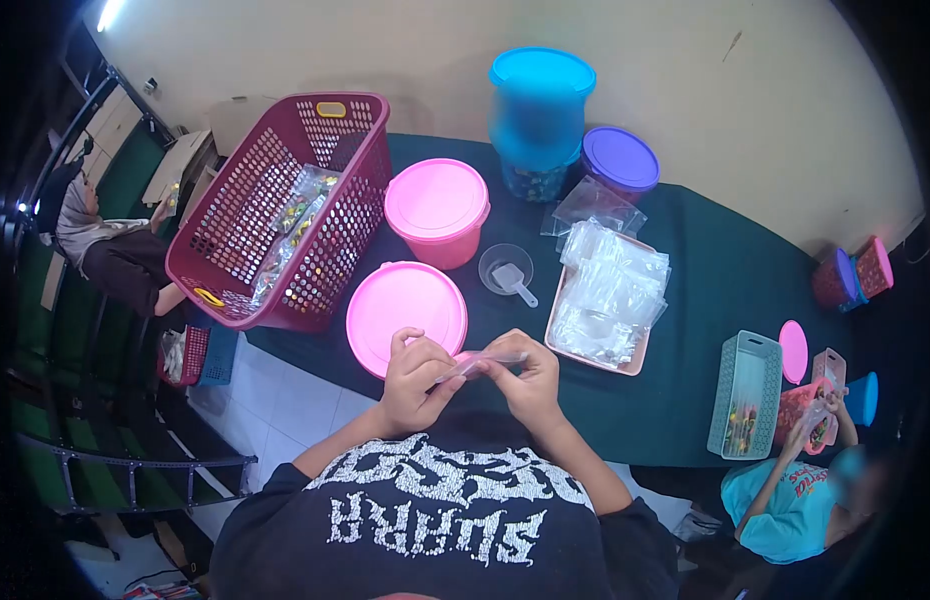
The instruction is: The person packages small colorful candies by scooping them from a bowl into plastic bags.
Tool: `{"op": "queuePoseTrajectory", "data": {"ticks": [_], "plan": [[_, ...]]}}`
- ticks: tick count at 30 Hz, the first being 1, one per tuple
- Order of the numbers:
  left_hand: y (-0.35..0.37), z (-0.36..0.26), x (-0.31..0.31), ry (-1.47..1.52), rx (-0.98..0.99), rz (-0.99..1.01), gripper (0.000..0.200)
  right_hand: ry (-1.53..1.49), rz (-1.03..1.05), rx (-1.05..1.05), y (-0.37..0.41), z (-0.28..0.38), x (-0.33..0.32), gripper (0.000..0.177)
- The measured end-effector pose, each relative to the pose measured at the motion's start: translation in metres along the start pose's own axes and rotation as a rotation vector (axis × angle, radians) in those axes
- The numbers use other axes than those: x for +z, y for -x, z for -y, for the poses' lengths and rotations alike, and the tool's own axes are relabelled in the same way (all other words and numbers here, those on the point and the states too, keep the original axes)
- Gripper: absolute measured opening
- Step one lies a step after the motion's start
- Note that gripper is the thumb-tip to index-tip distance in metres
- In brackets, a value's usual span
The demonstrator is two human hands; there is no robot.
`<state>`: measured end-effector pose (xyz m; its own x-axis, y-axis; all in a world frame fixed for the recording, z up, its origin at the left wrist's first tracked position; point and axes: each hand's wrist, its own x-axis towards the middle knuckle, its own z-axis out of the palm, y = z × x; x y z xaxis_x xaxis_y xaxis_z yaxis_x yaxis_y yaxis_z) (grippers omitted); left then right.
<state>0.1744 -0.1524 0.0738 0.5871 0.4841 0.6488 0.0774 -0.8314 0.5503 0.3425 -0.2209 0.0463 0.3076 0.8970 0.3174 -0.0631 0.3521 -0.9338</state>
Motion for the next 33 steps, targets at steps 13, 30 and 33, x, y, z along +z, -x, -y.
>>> {"op": "queuePoseTrajectory", "data": {"ticks": [13,30,33], "plan": [[0.000,0.000,-0.007,-0.001,0.011,0.058,0.008,0.069,-0.086,-0.061,0.008,-0.001,-0.022,0.004],[0.020,0.003,-0.004,0.310,-0.287,0.171,0.033,0.442,-0.055,-0.298,0.023,-0.002,0.025,0.027],[0.025,0.003,-0.007,0.112,-0.092,0.070,0.032,0.759,-0.179,-0.400,0.011,0.023,0.030,0.037]]}}
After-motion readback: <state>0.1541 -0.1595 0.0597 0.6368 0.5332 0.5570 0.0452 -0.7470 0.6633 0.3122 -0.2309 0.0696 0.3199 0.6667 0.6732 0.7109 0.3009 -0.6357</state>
